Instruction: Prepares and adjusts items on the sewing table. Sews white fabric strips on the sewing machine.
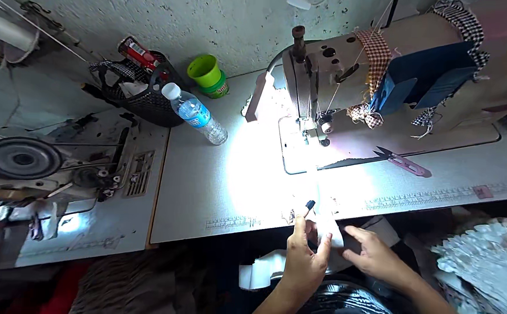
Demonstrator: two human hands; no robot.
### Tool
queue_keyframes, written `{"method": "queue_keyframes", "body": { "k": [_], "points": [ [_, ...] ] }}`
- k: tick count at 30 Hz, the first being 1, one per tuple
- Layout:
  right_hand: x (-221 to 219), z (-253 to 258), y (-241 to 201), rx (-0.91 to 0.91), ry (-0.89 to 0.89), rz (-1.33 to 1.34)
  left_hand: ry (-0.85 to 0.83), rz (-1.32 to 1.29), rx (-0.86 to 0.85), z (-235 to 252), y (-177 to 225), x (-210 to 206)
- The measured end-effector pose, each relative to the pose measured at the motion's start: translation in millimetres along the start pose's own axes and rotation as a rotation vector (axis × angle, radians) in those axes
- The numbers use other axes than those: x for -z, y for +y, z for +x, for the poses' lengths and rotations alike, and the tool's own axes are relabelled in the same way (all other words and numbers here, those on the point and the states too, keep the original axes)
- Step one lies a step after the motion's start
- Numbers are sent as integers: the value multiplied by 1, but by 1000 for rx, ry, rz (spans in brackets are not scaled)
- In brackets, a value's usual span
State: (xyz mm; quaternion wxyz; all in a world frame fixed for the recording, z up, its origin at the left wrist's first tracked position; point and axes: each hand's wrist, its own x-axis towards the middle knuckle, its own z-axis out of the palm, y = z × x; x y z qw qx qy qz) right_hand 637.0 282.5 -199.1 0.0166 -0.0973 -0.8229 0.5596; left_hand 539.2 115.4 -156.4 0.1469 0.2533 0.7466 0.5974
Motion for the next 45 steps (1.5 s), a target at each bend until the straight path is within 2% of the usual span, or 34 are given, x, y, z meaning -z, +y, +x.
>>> {"method": "queue_keyframes", "body": {
  "k": [3,6,8,10,13,16,19,22,26,33,35,37,42,44,45],
  "points": [
    [-23,0,7,73,-27,568,9,-89,115,-15,6,2],
    [-32,-7,-7,89,-100,795,76,121,2,-30,1,10],
    [-34,-11,-11,60,-174,787,101,286,-111,-38,-7,12],
    [-38,-15,-12,0,-209,800,97,330,-151,-43,-13,13],
    [-48,-24,-16,-75,-125,717,90,367,-193,-48,-20,14],
    [-53,-33,-20,-114,-60,545,117,461,-311,-52,-22,15],
    [-53,-37,-20,-123,-65,499,107,512,-443,-56,-22,14],
    [-52,-41,-18,-112,-127,476,84,557,-480,-58,-23,10],
    [-52,-43,-15,-123,-155,478,49,624,-461,-58,-24,4],
    [-52,-44,-15,-129,-146,475,97,668,-455,-58,-17,5],
    [-52,-43,-14,-144,-148,492,72,681,-400,-57,-21,4],
    [-53,-41,-14,-160,-143,496,15,611,-294,-56,-22,5],
    [-51,-42,-13,-179,-162,444,-30,226,-28,-56,-27,3],
    [-41,-40,-13,-112,-178,365,-21,148,23,-55,-27,2],
    [-34,-37,-14,-35,-126,308,-22,114,42,-55,-27,3]
  ]
}}
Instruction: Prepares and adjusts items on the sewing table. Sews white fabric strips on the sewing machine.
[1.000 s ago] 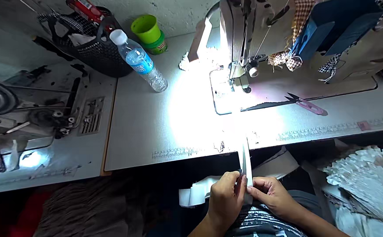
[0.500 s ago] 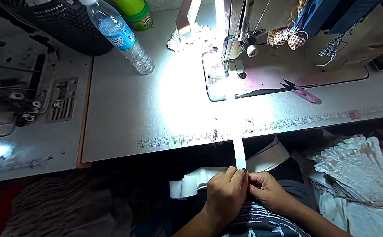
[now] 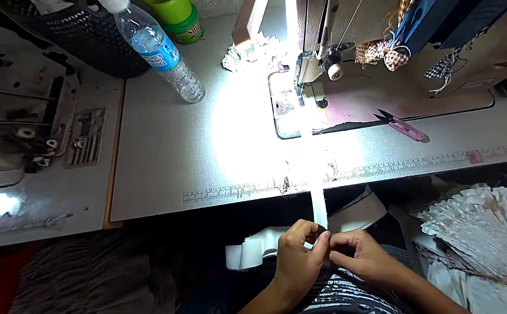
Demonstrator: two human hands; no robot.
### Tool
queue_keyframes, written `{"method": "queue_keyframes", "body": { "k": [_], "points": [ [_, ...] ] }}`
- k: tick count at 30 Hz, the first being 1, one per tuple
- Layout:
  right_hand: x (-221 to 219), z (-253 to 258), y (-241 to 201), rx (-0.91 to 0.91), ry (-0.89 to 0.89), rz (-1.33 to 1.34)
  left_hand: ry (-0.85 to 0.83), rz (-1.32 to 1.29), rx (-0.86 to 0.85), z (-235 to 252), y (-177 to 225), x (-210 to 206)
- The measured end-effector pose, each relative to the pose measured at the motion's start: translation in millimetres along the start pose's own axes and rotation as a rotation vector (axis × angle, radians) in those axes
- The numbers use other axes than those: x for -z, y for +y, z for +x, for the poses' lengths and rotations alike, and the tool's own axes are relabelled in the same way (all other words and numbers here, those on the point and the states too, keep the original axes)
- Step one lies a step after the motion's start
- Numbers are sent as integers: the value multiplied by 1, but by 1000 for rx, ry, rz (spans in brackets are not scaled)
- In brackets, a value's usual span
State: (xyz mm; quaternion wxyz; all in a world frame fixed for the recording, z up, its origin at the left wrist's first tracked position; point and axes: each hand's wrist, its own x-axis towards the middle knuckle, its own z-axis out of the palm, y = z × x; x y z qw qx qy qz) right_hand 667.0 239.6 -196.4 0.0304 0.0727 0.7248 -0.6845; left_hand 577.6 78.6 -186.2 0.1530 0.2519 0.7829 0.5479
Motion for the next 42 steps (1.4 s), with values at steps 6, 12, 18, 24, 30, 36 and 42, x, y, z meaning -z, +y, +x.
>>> {"method": "queue_keyframes", "body": {
  "k": [6,12,18,24,30,36,42],
  "points": [
    [30,36,-2,702,286,-910,-9,-219,92,3,10,4],
    [24,45,2,931,290,-857,-50,-98,-134,15,16,32],
    [12,46,-4,930,372,-771,37,590,-841,103,-8,59],
    [11,48,15,866,329,-808,-372,560,-903,134,-20,62],
    [13,48,14,922,236,-759,-438,598,-896,134,-16,70],
    [12,39,21,789,310,-743,-546,617,-931,143,-14,73],
    [1,35,15,743,344,-777,-287,476,-752,171,-12,79]
  ]
}}
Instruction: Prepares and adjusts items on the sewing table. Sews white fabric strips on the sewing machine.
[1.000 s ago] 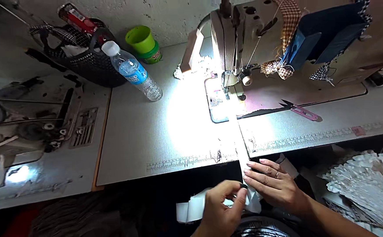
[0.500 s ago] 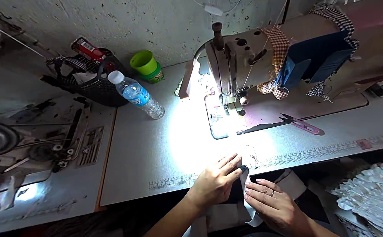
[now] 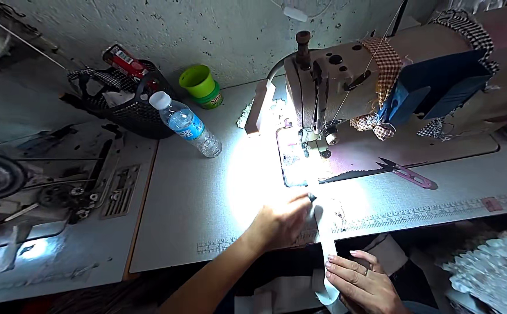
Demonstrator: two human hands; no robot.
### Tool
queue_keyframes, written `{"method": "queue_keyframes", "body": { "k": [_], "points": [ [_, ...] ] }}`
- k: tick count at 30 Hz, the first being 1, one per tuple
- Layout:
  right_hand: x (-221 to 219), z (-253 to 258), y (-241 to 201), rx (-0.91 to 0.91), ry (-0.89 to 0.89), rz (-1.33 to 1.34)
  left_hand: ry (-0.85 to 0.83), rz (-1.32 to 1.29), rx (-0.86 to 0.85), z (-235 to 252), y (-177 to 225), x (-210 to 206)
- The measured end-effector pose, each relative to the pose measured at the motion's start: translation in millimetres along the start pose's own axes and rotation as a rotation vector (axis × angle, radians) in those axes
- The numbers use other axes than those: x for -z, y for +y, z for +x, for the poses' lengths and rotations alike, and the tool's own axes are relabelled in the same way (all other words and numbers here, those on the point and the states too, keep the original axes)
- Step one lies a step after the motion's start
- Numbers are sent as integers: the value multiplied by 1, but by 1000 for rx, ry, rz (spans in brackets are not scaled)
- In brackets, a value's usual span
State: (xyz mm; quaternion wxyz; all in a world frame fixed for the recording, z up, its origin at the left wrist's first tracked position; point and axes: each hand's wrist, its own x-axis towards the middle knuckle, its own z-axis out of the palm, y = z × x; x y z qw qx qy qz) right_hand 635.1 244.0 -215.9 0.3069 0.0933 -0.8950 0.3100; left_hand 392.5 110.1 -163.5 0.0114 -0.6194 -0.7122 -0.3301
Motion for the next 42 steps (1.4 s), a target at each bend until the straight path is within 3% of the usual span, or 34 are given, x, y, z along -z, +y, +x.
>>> {"method": "queue_keyframes", "body": {
  "k": [2,4,7,10,14,19,26,31,35,39,42],
  "points": [
    [1,3,-2,-3,-7,-2,73,14,165,21,-17,6],
    [4,6,-4,-13,-26,-2,41,-30,343,43,-36,13],
    [5,8,-5,-26,-37,-9,8,-149,455,68,-60,17],
    [4,7,-6,-34,-30,-23,33,-153,420,81,-74,13],
    [1,6,-8,-53,-30,-20,-54,-21,432,95,-72,20],
    [0,5,-7,-47,-15,-19,165,-95,376,93,-78,13],
    [-1,5,-8,-50,-8,-34,-99,176,283,101,-97,27],
    [-1,5,-7,-45,5,-29,205,87,348,95,-79,15],
    [-2,3,-8,-47,12,-34,60,-40,451,91,-66,9],
    [-2,2,-8,-38,26,-41,66,-3,375,86,-89,-5],
    [-1,2,-8,-38,36,-34,100,-24,385,88,-83,1]
  ]
}}
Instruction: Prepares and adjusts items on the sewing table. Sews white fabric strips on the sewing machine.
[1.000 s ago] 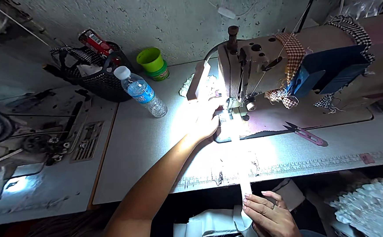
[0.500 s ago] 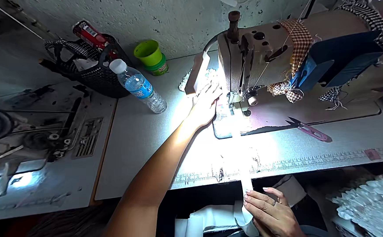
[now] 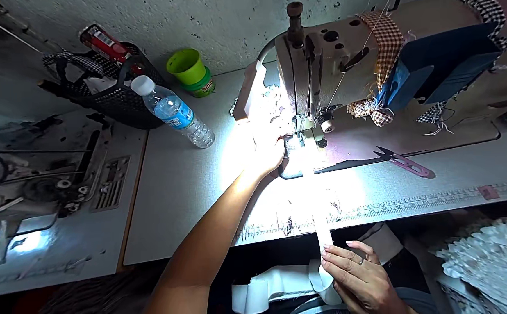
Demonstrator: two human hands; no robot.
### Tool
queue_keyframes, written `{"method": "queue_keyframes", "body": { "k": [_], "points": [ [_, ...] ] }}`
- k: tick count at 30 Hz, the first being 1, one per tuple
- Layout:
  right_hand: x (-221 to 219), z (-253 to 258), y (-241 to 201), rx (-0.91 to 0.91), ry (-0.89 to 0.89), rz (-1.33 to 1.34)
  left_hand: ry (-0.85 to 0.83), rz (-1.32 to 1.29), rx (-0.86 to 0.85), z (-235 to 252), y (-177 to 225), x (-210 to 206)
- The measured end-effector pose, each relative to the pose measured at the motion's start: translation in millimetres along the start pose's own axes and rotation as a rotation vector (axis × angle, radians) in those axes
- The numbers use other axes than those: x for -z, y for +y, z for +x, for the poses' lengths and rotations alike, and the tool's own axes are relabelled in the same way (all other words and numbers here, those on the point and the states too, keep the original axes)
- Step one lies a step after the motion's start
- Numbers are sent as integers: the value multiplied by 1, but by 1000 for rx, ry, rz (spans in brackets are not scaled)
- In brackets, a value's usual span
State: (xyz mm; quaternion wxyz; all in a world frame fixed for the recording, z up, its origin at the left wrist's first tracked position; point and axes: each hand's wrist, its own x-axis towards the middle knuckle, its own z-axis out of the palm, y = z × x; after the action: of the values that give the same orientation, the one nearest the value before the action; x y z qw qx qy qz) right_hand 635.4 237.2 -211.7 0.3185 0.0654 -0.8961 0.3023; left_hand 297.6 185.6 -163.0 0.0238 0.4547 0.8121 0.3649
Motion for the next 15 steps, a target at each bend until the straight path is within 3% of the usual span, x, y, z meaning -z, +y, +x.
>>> {"method": "queue_keyframes", "body": {
  "k": [5,15],
  "points": [
    [-2,1,0,-15,19,34,-45,-33,81,0,12,9],
    [-13,33,22,-82,112,18,-7,-80,-31,3,-5,1]
  ]
}}
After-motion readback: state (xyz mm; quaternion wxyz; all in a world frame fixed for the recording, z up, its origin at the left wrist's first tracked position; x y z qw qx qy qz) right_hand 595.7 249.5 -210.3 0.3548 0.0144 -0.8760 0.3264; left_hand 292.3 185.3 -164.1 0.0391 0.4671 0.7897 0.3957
